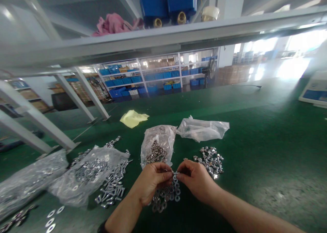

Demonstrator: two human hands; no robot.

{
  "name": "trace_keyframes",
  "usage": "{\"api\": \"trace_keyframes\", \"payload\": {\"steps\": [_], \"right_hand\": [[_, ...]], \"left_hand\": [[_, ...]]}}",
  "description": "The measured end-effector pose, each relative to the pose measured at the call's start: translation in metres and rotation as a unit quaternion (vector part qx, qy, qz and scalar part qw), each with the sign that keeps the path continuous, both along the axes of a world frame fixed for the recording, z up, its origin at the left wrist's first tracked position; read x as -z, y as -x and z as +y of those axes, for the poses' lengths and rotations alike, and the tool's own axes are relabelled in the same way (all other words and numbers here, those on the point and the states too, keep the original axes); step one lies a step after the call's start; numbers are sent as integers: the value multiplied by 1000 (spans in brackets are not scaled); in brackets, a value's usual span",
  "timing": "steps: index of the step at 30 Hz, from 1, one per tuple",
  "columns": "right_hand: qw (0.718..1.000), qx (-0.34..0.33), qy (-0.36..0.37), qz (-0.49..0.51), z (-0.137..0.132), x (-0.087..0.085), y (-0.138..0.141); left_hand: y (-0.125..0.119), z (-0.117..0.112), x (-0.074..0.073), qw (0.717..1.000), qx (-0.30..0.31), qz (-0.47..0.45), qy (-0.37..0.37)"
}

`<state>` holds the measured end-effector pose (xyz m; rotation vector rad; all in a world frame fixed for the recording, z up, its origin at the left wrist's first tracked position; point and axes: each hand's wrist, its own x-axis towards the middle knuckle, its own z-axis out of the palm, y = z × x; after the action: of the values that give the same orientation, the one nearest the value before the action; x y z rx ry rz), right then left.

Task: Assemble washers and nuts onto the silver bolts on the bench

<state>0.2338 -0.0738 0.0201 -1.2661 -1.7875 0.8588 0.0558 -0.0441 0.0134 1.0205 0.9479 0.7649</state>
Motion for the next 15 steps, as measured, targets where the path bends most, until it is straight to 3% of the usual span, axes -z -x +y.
{"api": "trace_keyframes", "payload": {"steps": [7, 10, 13, 15], "right_hand": [[998, -14, 40, 49, 2, 0, 1], [984, -37, 120, 124, 2, 0, 3], [926, -77, 242, 278, 2, 2, 6], [878, -104, 283, 372, 1, 3, 8]], "left_hand": [[0, 0, 0, 999, 40, 3, 25], [1, -2, -2, 999, 50, -2, 20], [6, 0, -4, 998, 64, -5, 1], [10, 2, -4, 996, 70, 37, -46]]}}
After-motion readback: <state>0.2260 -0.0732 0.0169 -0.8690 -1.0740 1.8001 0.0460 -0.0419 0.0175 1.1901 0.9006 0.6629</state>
